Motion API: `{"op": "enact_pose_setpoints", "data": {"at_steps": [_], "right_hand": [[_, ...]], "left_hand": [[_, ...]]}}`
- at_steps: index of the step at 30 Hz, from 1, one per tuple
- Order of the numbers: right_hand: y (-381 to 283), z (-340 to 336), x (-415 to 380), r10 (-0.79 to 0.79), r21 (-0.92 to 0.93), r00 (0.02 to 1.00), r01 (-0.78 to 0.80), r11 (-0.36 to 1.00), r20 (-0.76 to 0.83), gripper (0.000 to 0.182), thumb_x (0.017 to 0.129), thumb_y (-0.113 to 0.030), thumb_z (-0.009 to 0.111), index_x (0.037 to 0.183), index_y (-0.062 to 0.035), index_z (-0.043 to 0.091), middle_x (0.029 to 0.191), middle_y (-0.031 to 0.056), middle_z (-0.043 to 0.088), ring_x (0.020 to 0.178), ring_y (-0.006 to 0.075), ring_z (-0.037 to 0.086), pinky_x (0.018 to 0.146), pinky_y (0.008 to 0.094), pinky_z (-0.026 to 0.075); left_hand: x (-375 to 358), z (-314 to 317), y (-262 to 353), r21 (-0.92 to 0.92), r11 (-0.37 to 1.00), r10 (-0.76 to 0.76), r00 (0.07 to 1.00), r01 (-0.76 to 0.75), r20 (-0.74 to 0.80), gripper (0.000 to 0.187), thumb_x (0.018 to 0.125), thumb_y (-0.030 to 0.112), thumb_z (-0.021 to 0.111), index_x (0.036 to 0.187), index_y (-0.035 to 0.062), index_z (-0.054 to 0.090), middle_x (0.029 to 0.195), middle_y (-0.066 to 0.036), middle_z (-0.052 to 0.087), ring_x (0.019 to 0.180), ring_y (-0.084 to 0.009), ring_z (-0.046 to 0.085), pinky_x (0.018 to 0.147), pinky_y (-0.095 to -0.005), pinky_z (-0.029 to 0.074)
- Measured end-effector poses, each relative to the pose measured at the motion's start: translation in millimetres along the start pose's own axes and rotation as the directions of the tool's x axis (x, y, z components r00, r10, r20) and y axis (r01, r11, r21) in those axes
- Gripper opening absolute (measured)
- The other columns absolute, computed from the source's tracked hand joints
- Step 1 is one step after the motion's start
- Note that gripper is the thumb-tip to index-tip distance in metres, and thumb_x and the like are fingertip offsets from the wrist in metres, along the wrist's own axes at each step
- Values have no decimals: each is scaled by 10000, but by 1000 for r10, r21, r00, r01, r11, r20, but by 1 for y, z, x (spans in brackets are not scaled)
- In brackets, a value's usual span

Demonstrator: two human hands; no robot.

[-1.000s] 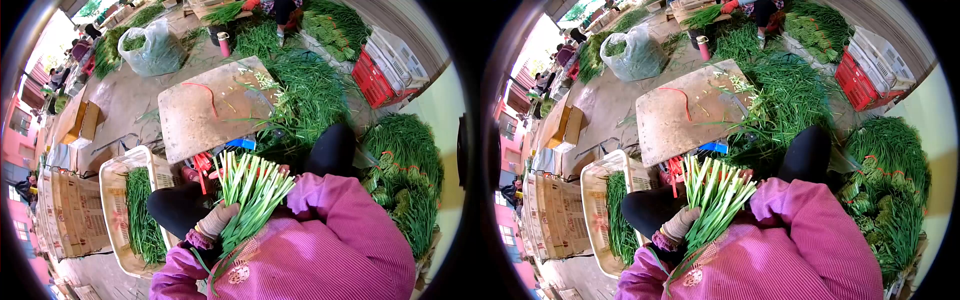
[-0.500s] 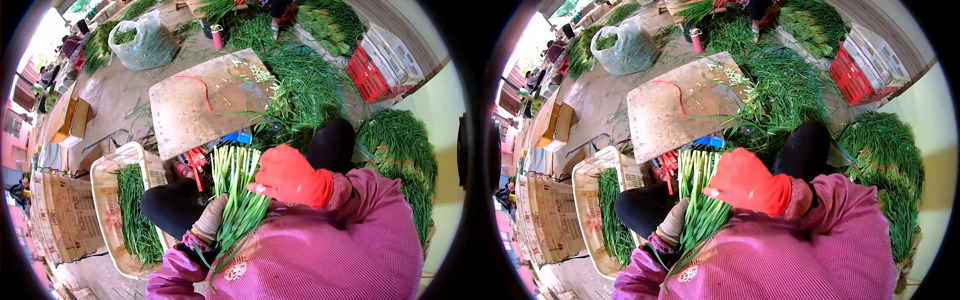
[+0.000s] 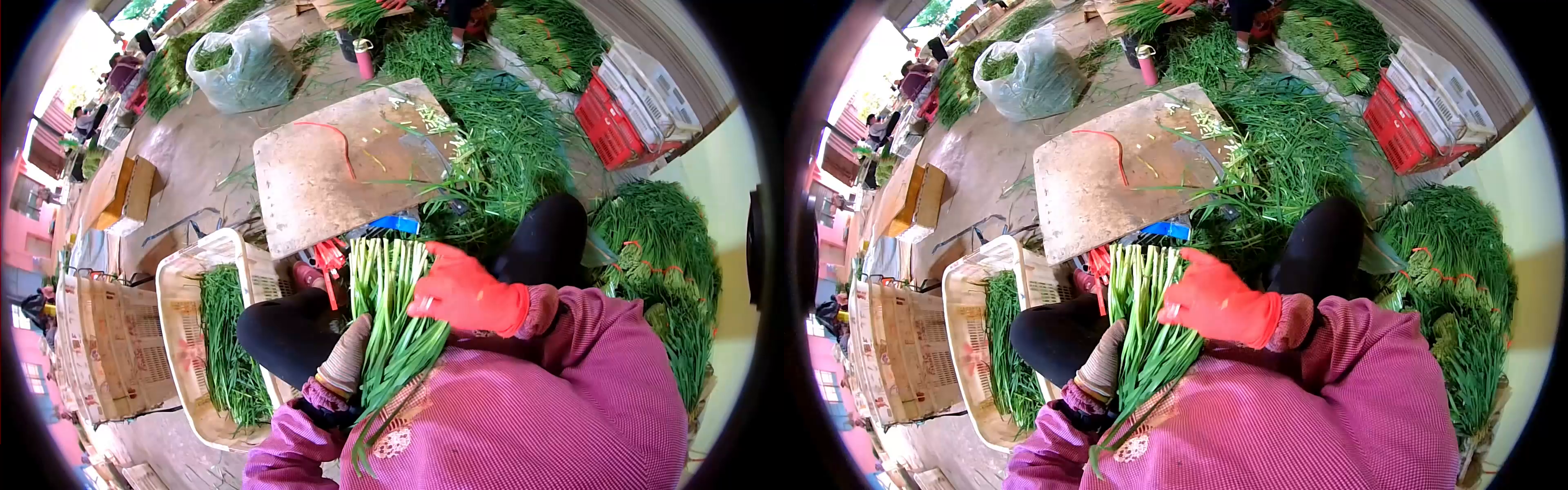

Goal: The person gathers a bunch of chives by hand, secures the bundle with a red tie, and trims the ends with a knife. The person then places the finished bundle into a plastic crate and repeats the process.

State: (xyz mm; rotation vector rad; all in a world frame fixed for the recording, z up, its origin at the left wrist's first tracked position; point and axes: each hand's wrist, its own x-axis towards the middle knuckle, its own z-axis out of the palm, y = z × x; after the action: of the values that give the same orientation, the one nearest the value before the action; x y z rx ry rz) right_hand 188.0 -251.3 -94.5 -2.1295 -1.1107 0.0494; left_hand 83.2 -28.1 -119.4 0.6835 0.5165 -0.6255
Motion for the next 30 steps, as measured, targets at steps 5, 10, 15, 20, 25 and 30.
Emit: {"op": "enact_pose_setpoints", "data": {"at_steps": [5, 10, 15, 20, 25, 30], "right_hand": [[21, -33, 11, 61, -134, 996, -69, 988, -65, 158, 804, -246, 719, 729, -128, 646, 659, 26, 564, 715, 237, 591, 1090, 505, 338], [4, -56, 32, 20, -334, 969, -105, 937, -247, 170, 816, -272, 696, 733, -130, 652, 872, 33, 670, 1013, 269, 604, 1130, 512, 267], [0, -19, 28, -116, -358, 990, 81, 930, -75, 150, 802, -259, 688, 735, -130, 649, 1172, 77, 645, 1316, 356, 441, 1157, 569, 196], [38, -26, 35, -2, -583, 967, -153, 798, -256, 43, 799, -133, 620, 765, -106, 625, 1181, 79, 632, 1318, 351, 444, 1154, 550, 228], [7, -31, 51, -20, -239, 970, -39, 970, -243, 196, 829, -267, 663, 854, -73, 653, 1263, 83, 599, 1352, 363, 396, 1151, 556, 225], [-2, -5, 49, -56, -305, 994, 82, 949, 95, 540, 772, -498, 691, 1083, -57, 667, 1417, 138, 481, 1433, 393, 236, 1169, 566, 150]], "left_hand": [[-4, 9, 3, 19, 1000, -17, 992, 15, 122, 633, 913, 450, 619, 1353, 11, 498, 1264, -124, 611, 1123, -231, 609, 999, -351, 480], [-5, 13, -1, 93, 992, 69, 987, -83, 143, 587, 905, 318, 662, 1366, 11, 468, 1254, -114, 605, 1108, -210, 610, 980, -337, 489], [-3, 9, -6, 188, 970, 142, 987, -154, 75, 602, 910, 371, 661, 1353, 6, 481, 1243, -107, 614, 1099, -198, 615, 977, -331, 491], [-7, 12, -9, 115, 983, 131, 985, -143, 110, 645, 947, 454, 566, 1392, 4, 443, 1297, -138, 583, 1153, -235, 595, 1025, -359, 468], [1, 12, -14, 37, 990, 131, 979, -139, 156, 670, 958, 462, 544, 1433, 16, 387, 1377, -141, 518, 1224, -249, 546, 1069, -376, 426], [-3, 22, -12, 6, 991, 137, 989, -137, 61, 598, 980, 399, 511, 1430, 24, 394, 1374, -150, 520, 1216, -252, 557, 1063, -379, 442]]}}
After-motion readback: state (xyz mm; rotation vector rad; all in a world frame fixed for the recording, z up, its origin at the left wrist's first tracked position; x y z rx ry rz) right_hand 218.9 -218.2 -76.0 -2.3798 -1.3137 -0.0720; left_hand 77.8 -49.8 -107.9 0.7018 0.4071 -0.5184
